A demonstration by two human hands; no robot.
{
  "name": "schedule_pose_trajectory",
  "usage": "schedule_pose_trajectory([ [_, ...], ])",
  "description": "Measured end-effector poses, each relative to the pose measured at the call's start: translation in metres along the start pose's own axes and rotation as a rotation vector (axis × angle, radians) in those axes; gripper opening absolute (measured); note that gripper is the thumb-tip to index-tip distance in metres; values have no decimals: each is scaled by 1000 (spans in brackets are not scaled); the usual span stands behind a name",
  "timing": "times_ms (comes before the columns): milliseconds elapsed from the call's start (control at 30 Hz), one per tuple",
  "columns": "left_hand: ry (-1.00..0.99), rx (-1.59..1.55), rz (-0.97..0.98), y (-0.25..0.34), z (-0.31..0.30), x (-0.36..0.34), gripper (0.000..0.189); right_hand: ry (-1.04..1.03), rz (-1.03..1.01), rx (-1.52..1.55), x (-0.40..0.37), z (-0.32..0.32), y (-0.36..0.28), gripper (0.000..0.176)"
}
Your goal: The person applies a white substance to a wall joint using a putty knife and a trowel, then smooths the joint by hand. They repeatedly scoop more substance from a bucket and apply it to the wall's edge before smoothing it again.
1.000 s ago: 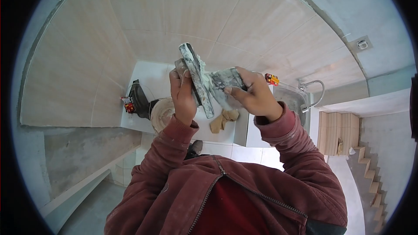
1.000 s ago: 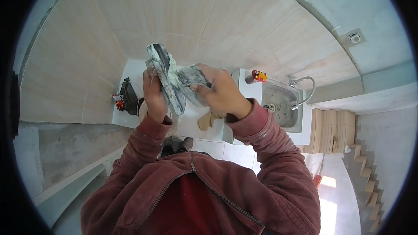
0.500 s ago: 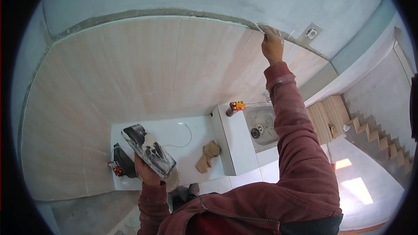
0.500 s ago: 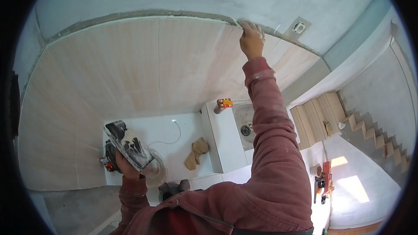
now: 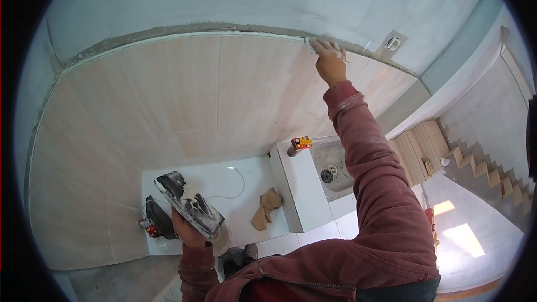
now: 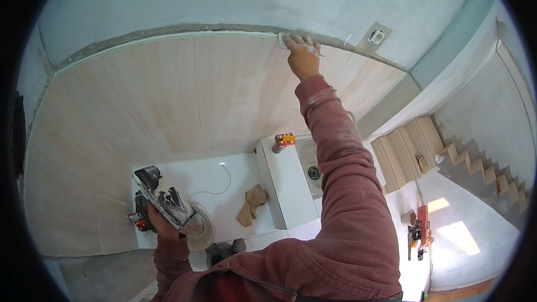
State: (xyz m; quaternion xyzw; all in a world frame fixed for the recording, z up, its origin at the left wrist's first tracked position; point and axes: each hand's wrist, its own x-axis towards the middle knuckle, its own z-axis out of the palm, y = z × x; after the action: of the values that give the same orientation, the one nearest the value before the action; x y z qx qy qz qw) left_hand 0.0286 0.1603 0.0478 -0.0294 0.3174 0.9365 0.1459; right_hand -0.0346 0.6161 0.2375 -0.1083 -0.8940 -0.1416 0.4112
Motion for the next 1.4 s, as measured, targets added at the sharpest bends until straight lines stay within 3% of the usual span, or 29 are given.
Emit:
schedule_pose_trajectory([
  [200,-2,-108,-51,-2,3,-2,33,-156,14,-43,3,-23,-6,42],
  [267,-38,-144,-71,-1,7,-3,33,16,-14,-46,3,-7,-9,45],
  [400,-23,-111,-58,-2,18,-9,34,123,-39,-91,-14,22,-22,47],
  [567,14,25,31,-1,12,-12,35,-29,-77,22,-30,-3,-8,45],
  [633,-28,-147,-75,2,7,-12,35,-6,-51,14,-19,-5,-10,44],
  [800,12,-157,-102,4,12,-17,35,25,-71,-62,-8,5,-19,43],
  [867,11,-196,-94,6,12,-15,36,-150,-30,-1,-4,-17,-23,39],
  [967,57,-157,-78,3,5,-15,35,-94,-8,-31,7,-14,-9,34],
  [1033,-114,-210,-89,3,-4,-12,37,-77,8,-41,10,-16,-9,33],
  [1133,-23,-301,-83,0,-1,-10,39,-100,-30,-66,-4,-15,-27,31],
  [1167,-117,-275,-27,-2,-7,-6,41,-121,-8,82,-14,-24,-40,31],
  [1200,-121,-312,-88,3,-2,-4,40,-76,-63,181,-24,-40,-64,29],
  [1233,-251,-354,-99,3,-11,2,40,-158,-33,433,-37,-56,-92,27],
  [1333,-191,-421,-169,14,7,5,41,-432,-5,953,-79,-107,-175,20],
  [1400,-207,-438,-138,18,17,11,41,-406,-137,1069,-96,-118,-207,20],
])
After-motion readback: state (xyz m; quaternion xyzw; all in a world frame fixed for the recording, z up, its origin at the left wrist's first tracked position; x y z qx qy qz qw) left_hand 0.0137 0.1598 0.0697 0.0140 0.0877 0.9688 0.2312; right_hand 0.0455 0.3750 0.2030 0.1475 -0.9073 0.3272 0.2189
